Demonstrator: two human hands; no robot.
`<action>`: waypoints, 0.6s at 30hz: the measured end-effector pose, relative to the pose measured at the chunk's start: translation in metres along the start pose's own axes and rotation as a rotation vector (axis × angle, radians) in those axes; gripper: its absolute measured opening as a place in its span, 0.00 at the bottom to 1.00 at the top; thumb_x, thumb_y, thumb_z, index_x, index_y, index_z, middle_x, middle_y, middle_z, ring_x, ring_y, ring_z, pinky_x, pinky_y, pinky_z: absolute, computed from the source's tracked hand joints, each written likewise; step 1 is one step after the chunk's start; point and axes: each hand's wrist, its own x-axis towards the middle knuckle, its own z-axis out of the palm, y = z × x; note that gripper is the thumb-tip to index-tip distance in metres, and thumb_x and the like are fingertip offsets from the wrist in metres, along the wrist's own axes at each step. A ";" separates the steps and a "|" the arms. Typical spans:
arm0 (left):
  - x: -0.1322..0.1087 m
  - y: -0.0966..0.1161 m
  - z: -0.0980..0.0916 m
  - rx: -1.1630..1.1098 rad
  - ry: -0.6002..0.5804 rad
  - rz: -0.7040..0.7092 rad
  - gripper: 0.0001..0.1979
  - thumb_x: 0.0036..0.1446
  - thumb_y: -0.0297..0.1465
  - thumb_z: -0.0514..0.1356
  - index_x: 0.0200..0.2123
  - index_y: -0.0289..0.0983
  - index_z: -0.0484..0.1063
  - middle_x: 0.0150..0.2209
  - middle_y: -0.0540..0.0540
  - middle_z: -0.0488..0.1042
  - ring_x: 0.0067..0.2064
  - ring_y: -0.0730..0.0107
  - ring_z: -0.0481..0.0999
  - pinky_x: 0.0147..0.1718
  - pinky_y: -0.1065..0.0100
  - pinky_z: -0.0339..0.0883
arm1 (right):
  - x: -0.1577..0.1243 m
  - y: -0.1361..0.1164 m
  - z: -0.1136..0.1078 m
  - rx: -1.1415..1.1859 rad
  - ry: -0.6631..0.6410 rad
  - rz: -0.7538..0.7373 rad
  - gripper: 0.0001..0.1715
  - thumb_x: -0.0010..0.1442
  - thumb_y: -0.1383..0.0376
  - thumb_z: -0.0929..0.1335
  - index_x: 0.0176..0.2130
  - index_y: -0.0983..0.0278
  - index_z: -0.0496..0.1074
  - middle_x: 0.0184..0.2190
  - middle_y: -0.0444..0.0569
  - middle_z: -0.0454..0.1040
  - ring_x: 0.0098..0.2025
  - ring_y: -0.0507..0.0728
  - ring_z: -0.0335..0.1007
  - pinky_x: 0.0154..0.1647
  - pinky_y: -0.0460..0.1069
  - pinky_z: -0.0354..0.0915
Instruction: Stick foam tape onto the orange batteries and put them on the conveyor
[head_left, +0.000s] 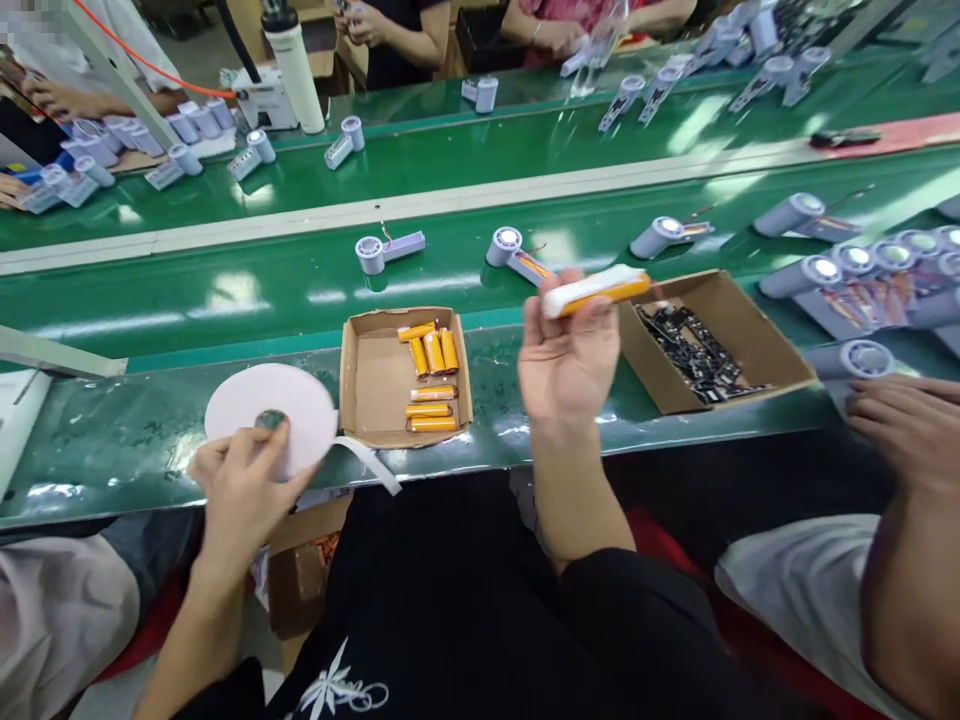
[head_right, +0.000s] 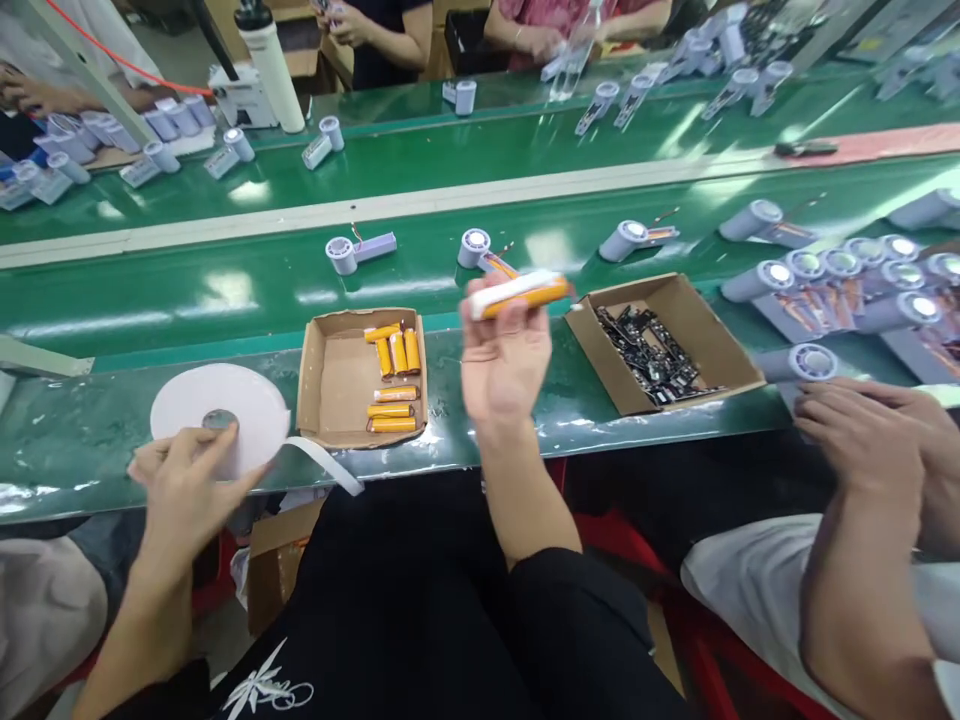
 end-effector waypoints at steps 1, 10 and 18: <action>0.002 -0.023 -0.001 0.002 -0.067 -0.052 0.25 0.60 0.51 0.69 0.55 0.43 0.84 0.51 0.35 0.82 0.54 0.40 0.75 0.57 0.45 0.67 | 0.013 -0.007 -0.018 -0.055 0.019 -0.058 0.27 0.66 0.45 0.76 0.59 0.52 0.76 0.63 0.48 0.81 0.68 0.61 0.79 0.68 0.58 0.78; 0.205 0.017 0.053 -0.152 -0.290 0.012 0.28 0.71 0.50 0.54 0.62 0.42 0.80 0.54 0.40 0.85 0.57 0.48 0.80 0.60 0.55 0.71 | 0.005 -0.004 -0.087 -0.191 0.119 -0.184 0.42 0.53 0.56 0.85 0.60 0.48 0.69 0.51 0.46 0.84 0.55 0.64 0.87 0.54 0.67 0.85; 0.407 0.118 0.158 -0.057 -0.487 -0.121 0.37 0.76 0.53 0.44 0.65 0.32 0.76 0.66 0.26 0.77 0.65 0.38 0.73 0.59 0.47 0.70 | -0.024 -0.024 -0.105 -0.247 0.145 -0.170 0.35 0.53 0.60 0.86 0.53 0.51 0.72 0.46 0.45 0.87 0.54 0.65 0.88 0.58 0.72 0.83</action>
